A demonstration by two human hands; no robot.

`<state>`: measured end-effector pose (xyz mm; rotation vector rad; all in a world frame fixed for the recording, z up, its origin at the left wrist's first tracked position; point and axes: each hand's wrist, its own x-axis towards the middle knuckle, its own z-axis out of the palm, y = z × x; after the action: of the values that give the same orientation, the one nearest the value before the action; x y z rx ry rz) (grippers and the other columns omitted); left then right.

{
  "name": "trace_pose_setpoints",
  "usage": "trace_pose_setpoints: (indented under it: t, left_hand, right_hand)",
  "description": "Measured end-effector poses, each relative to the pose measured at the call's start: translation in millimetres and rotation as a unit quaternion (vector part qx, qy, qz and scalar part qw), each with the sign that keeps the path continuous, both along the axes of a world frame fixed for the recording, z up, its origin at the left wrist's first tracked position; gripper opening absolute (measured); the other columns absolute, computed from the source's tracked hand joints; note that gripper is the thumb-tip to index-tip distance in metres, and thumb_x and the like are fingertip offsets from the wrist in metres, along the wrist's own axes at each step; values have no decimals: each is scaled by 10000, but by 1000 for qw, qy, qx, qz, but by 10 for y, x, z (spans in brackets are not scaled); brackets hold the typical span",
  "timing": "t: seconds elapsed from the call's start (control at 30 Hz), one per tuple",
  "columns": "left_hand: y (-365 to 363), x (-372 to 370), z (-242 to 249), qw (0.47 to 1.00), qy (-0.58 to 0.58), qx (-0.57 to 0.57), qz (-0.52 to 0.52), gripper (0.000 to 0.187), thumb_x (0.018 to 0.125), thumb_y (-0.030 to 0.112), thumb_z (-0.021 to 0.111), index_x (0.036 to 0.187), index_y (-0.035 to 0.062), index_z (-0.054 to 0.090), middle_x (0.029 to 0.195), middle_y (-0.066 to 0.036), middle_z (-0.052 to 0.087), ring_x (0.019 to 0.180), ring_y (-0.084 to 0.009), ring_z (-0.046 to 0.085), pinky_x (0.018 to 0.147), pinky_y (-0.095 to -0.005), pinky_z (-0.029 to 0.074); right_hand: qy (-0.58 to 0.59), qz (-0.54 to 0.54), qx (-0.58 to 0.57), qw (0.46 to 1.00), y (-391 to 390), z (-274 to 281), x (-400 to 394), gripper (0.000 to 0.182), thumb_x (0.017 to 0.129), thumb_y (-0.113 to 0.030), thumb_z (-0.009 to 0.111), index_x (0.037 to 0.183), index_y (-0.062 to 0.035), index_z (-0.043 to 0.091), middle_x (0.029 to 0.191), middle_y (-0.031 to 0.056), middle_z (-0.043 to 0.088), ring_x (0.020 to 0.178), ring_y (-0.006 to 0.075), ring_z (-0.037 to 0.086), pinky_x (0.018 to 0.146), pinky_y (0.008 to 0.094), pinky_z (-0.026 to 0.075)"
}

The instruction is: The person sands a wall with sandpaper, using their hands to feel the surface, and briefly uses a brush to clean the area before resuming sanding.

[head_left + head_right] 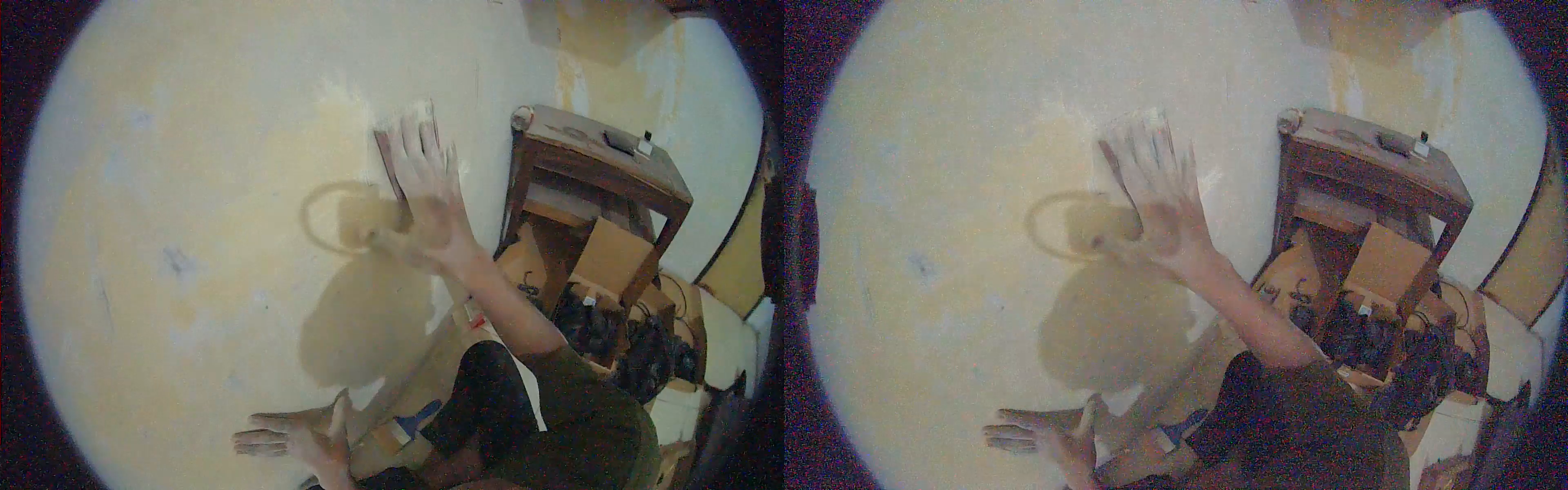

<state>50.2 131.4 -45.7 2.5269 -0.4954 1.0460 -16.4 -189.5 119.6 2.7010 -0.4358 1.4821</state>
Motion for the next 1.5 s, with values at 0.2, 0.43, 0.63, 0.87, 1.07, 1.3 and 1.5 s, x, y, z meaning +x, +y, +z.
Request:
trace_pose_setpoints:
  t: [0.2,0.43,0.63,0.87,1.07,1.3,1.5]
  left_hand:
    - [51,-15,-64,1000,6,11,8,1550,685,827,754,1607,-44,-136,1570,-466,-241,1466,-641,-220,1135,-784,-55]
    - [38,18,-120,999,23,3,22,1576,644,823,782,1615,-15,-134,1586,-448,-226,1467,-640,-219,1141,-782,-48]
    - [26,-24,-40,999,32,18,12,1596,653,839,767,1598,-34,-177,1545,-492,-248,1438,-676,-229,1111,-812,-61]
    - [22,-24,-68,998,61,-8,8,1574,672,828,764,1603,-7,-192,1535,-498,-261,1417,-697,-245,1100,-817,-76]
    - [58,11,-108,999,22,29,12,1569,678,858,728,1599,4,-213,1538,-494,-263,1421,-695,-238,1100,-812,-93]
    - [139,-8,-120,998,70,7,-1,1580,672,845,744,1592,-26,-201,1535,-503,-255,1421,-695,-239,1101,-818,-74]
    - [43,28,-107,999,26,24,20,1585,666,846,748,1589,-58,-170,1534,-511,-240,1423,-701,-222,1109,-814,-66]
  right_hand:
    - [36,-22,-47,998,-12,-228,43,1108,782,-707,679,1656,-174,257,1723,179,163,1588,441,79,1237,674,45]
    - [39,-42,-100,993,-134,-352,38,1001,843,-600,683,1649,-171,275,1707,179,222,1583,436,123,1235,675,94]
    - [-23,10,-77,997,4,384,11,1145,755,-674,746,1656,-168,254,1711,186,201,1580,453,105,1223,694,121]
    - [-12,41,-11,999,46,-127,16,1196,711,-747,737,1659,-202,251,1712,214,169,1579,456,98,1224,696,105]
    - [-5,19,-49,999,-42,373,25,1267,717,-827,674,1650,-88,237,1703,275,122,1583,455,71,1227,679,49]
    - [25,-29,-51,998,114,207,8,1270,722,-822,668,1636,-47,248,1690,285,159,1585,439,85,1227,679,56]
    - [21,14,-7,1000,-11,17,-11,1254,696,-824,692,1650,-141,247,1702,250,156,1582,462,64,1207,714,94]
